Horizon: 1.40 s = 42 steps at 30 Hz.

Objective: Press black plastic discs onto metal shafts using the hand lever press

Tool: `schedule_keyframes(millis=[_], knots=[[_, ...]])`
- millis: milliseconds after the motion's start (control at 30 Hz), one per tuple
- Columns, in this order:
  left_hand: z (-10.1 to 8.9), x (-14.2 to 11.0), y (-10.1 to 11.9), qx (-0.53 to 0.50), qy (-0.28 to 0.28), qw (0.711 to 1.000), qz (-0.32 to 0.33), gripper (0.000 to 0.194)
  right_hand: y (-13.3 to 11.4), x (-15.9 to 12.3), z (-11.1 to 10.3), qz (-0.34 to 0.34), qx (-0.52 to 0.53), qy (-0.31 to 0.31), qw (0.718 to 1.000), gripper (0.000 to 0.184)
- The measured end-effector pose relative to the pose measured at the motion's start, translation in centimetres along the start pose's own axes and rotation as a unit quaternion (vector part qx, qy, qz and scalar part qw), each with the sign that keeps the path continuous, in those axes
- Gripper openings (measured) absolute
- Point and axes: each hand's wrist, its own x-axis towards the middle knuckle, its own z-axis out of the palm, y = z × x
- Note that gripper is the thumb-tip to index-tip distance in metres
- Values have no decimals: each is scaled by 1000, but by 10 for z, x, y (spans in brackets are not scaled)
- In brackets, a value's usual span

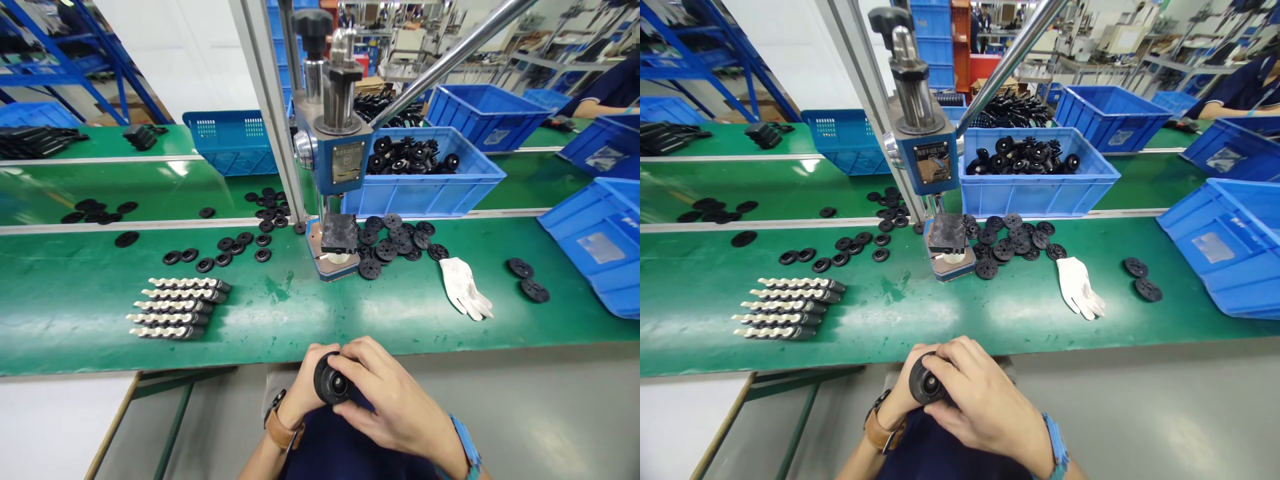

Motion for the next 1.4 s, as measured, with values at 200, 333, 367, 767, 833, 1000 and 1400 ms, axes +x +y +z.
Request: schedule_keyframes(millis=[200,333,367,767,833,1000,1400], knots=[[1,0,3,-17,-12,1000,-4,19,0,0,2,-3,4,-1,1000,47],[-1,1,8,-12,-18,1000,2,19,6,-4,3,8,25,-2,1000,52],[-2,1,10,-5,-19,1000,3,17,9,-5,2,17,34,-4,999,58],[-22,-4,46,125,-109,986,-27,12,55,7,19,132,318,127,930,73],[-20,-5,48,167,-115,979,-15,10,55,10,28,148,360,133,911,75],[-15,-8,50,252,-97,960,68,11,52,10,38,185,403,149,884,77],[-18,-8,46,258,-79,954,130,13,49,11,36,99,285,143,942,61]])
